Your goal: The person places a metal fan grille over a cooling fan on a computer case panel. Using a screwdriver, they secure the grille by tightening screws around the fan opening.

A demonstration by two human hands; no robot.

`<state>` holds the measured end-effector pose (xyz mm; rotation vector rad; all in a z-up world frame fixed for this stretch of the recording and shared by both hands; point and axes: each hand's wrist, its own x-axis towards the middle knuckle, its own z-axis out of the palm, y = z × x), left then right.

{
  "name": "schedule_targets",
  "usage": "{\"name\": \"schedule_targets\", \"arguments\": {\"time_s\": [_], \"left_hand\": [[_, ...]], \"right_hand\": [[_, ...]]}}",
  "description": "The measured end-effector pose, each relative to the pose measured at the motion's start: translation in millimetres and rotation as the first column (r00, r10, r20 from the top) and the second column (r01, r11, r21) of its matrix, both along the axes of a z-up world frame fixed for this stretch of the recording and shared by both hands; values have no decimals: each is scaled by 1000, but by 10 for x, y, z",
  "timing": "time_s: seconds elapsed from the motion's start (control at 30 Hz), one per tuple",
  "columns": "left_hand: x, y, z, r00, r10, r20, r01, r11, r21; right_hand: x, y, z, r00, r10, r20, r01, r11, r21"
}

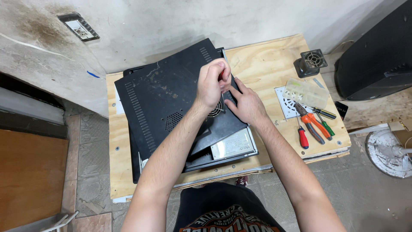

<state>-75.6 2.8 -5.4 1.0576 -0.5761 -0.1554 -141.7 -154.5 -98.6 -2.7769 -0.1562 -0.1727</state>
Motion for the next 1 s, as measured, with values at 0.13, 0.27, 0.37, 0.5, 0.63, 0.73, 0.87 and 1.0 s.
{"name": "schedule_targets", "arguments": {"time_s": [0.13, 0.27, 0.37, 0.5, 0.63, 0.73, 0.87, 1.0], "left_hand": [[55, -1, 5, 1000, 0, 20, 0, 1000, 11], [64, -25, 14, 1000, 5, 8, -5, 1000, 8], [50, -45, 10, 1000, -3, -4, 3, 1000, 7], [43, -33, 9, 1000, -10, 10, 10, 1000, 22], [56, -58, -46, 1000, -14, 6, 14, 1000, 13], [45, -63, -46, 1000, -18, 24, 18, 1000, 11], [39, -64, -33, 999, -15, 33, 14, 1000, 19], [47, -60, -49, 1000, -13, 23, 13, 1000, 3]], "right_hand": [[-7, -6, -35, 1000, -12, -3, 12, 1000, -1], [5, -14, -49, 1000, -13, -11, 13, 1000, -4], [10, -15, -67, 1000, -17, -18, 16, 1000, -15], [-6, 22, 11, 1000, -15, -18, 15, 1000, -16], [-3, 11, 14, 1000, -10, -19, 10, 1000, -16], [-24, 14, 38, 1000, 12, 13, -12, 1000, -11], [-46, 20, 79, 999, 17, 31, -17, 1000, -5], [-46, 14, 90, 999, 27, 43, -27, 1000, 0]]}}
